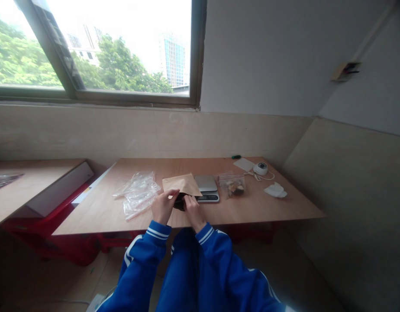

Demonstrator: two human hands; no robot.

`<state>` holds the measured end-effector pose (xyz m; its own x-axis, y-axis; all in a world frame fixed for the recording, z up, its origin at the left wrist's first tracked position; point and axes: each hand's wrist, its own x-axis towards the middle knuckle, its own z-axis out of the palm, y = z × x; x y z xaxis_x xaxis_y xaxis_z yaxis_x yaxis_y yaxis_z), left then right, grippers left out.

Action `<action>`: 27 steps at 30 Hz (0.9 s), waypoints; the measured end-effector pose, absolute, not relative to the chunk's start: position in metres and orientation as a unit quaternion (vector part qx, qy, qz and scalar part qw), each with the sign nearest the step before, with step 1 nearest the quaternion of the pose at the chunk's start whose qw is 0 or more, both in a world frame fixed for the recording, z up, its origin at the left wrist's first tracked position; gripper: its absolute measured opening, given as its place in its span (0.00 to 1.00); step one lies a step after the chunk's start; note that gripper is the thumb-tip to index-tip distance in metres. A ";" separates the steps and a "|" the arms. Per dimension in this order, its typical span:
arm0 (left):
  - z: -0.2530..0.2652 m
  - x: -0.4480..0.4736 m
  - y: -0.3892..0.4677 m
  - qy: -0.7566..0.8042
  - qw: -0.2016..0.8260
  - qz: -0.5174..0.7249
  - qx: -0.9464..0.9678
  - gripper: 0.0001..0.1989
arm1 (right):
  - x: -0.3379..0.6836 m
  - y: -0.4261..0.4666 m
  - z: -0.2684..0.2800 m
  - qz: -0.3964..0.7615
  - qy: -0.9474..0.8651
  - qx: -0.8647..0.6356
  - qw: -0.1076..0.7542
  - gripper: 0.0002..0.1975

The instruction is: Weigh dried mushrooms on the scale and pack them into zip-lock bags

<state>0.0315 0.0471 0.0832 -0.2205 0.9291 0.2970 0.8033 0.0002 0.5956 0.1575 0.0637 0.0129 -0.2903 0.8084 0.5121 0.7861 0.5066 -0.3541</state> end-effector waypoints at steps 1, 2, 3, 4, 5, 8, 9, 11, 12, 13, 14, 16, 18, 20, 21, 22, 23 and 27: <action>0.084 0.031 0.047 0.702 0.097 0.346 0.615 0.11 | 0.158 0.064 0.011 0.016 -0.802 -0.491 0.341 0.14; 0.086 0.031 0.048 0.704 0.100 0.347 0.612 0.11 | 0.159 0.065 0.009 0.014 -0.800 -0.486 0.351 0.14; 0.086 0.030 0.048 0.705 0.101 0.348 0.610 0.11 | 0.160 0.065 0.007 0.012 -0.799 -0.481 0.360 0.14; 0.087 0.030 0.049 0.706 0.099 0.347 0.609 0.11 | 0.160 0.065 0.006 0.010 -0.798 -0.477 0.368 0.14; 0.087 0.029 0.049 0.708 0.095 0.347 0.608 0.11 | 0.160 0.064 0.006 0.007 -0.798 -0.473 0.374 0.13; 0.088 0.027 0.051 0.709 0.084 0.342 0.611 0.11 | 0.161 0.062 0.009 -0.003 -0.797 -0.466 0.383 0.13; 0.087 0.027 0.052 0.708 0.082 0.342 0.612 0.11 | 0.161 0.061 0.012 -0.006 -0.798 -0.466 0.383 0.13; 0.087 0.027 0.054 0.705 0.084 0.344 0.615 0.11 | 0.162 0.058 0.016 -0.013 -0.797 -0.466 0.385 0.12; 0.088 0.027 0.054 0.704 0.084 0.345 0.616 0.11 | 0.162 0.056 0.018 -0.016 -0.796 -0.466 0.386 0.12; 0.088 0.027 0.055 0.703 0.085 0.345 0.616 0.11 | 0.162 0.055 0.020 -0.019 -0.795 -0.466 0.388 0.11; 0.089 0.027 0.055 0.703 0.086 0.346 0.616 0.11 | 0.162 0.054 0.021 -0.022 -0.794 -0.466 0.390 0.11; 0.090 0.028 0.055 0.703 0.087 0.345 0.616 0.11 | 0.162 0.051 0.023 -0.025 -0.793 -0.469 0.389 0.11; 0.092 0.029 0.055 0.707 0.090 0.341 0.613 0.11 | 0.161 0.050 0.023 -0.026 -0.792 -0.473 0.384 0.11; 0.094 0.029 0.055 0.710 0.093 0.340 0.610 0.11 | 0.160 0.050 0.023 -0.024 -0.789 -0.479 0.384 0.11; 0.094 0.028 0.055 0.711 0.096 0.341 0.608 0.11 | 0.159 0.051 0.024 -0.022 -0.787 -0.481 0.387 0.11; 0.094 0.028 0.056 0.711 0.098 0.343 0.606 0.11 | 0.159 0.051 0.025 -0.018 -0.784 -0.482 0.391 0.10; 0.094 0.028 0.056 0.711 0.099 0.345 0.604 0.11 | 0.160 0.052 0.027 -0.014 -0.782 -0.482 0.395 0.10; 0.092 0.026 0.059 0.715 0.100 0.347 0.598 0.11 | 0.165 0.053 0.035 0.006 -0.794 -0.462 0.395 0.11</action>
